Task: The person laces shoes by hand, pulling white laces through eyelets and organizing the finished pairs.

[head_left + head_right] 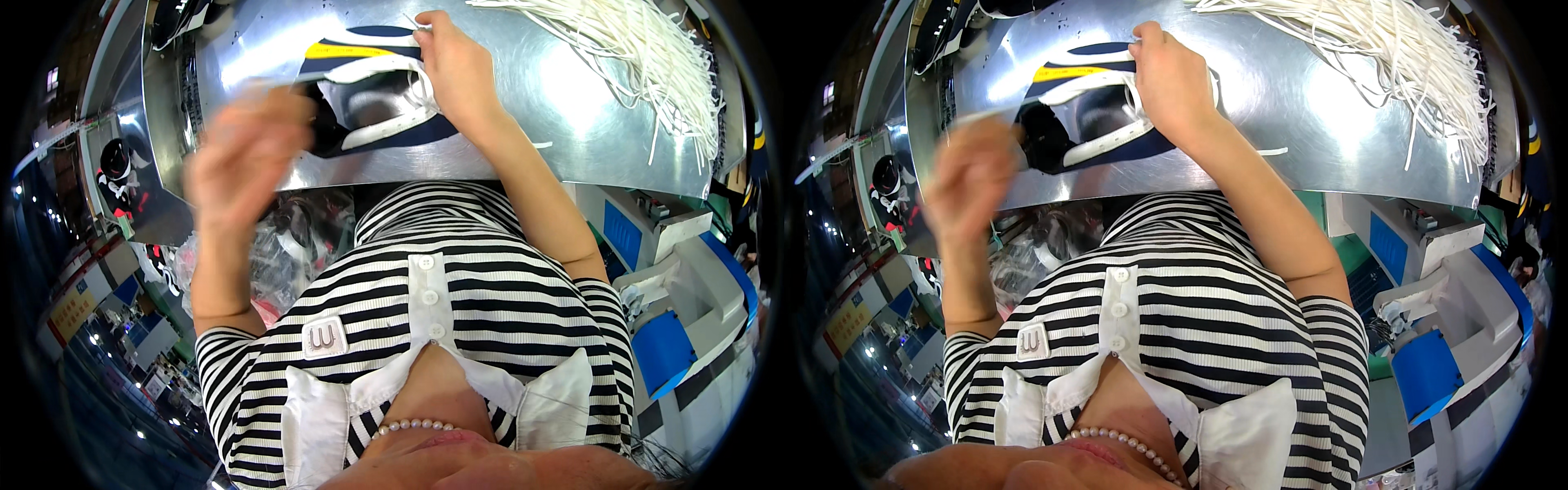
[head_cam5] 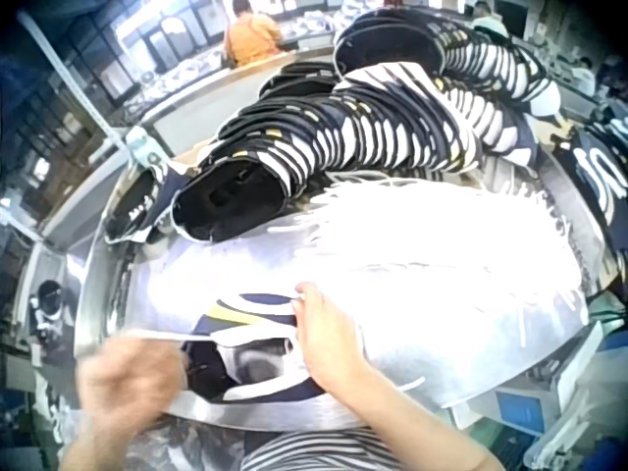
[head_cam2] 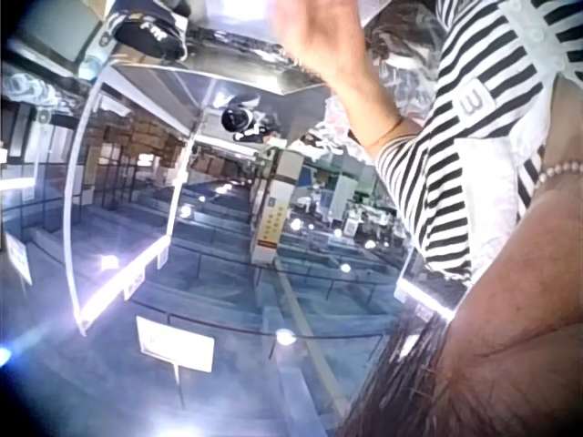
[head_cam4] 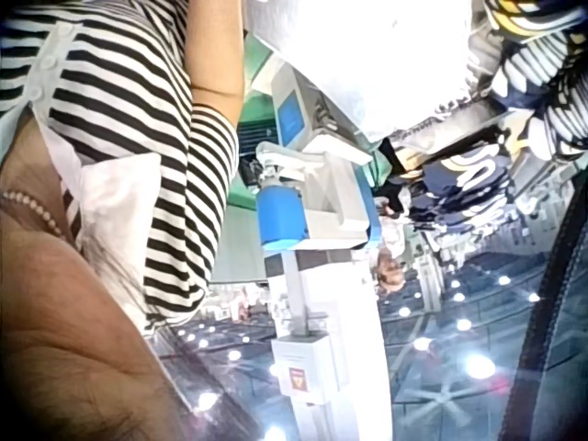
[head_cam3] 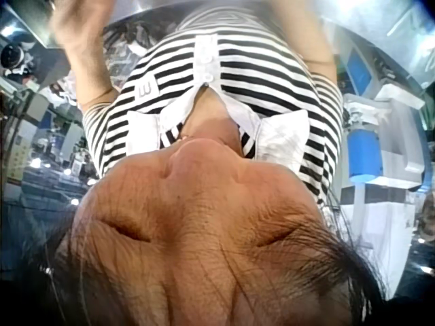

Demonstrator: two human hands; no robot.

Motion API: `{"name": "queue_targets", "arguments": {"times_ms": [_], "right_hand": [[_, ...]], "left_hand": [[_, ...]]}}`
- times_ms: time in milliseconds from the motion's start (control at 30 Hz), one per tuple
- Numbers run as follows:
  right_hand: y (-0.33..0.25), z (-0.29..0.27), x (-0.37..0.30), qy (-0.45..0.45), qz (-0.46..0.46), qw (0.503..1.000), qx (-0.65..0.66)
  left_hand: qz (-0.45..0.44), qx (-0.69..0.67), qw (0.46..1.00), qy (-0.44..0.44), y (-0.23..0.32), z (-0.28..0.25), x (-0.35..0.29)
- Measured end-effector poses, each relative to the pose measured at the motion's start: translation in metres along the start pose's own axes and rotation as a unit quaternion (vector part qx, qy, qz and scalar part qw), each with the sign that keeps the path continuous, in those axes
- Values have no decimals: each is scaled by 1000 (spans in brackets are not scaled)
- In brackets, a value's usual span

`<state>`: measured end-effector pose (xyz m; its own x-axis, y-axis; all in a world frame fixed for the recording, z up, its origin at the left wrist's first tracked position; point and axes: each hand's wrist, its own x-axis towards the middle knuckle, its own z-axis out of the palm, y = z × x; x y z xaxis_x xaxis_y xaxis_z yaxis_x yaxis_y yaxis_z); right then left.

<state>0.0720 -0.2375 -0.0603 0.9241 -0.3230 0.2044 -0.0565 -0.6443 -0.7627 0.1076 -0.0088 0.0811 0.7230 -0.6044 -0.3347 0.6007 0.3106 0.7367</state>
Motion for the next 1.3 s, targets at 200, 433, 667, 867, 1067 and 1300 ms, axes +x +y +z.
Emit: {"name": "queue_targets", "arguments": {"times_ms": [200, 433, 667, 867, 1067, 1300], "right_hand": [[6, 16, 3, 67, -9, 997, 34], [6, 0, 5, 44, 31, 975, 214], [-16, -43, -52, -90, -23, 970, 225], [-18, -45, -68, -170, 41, 966, 192], [-15, -38, -61, -186, 33, 964, 185], [-21, -19, -48, -200, 70, 954, 210]], "left_hand": [[209, -236, 932, -179, 84, 18, -58], [287, 779, 557, 31, -83, 5, 21], [250, 690, 676, 71, -95, -6, 32], [171, 708, 681, 80, -89, -4, 34], [201, 680, 703, 60, -88, -11, 38], [292, 684, 668, 1, -105, -18, 34]]}}
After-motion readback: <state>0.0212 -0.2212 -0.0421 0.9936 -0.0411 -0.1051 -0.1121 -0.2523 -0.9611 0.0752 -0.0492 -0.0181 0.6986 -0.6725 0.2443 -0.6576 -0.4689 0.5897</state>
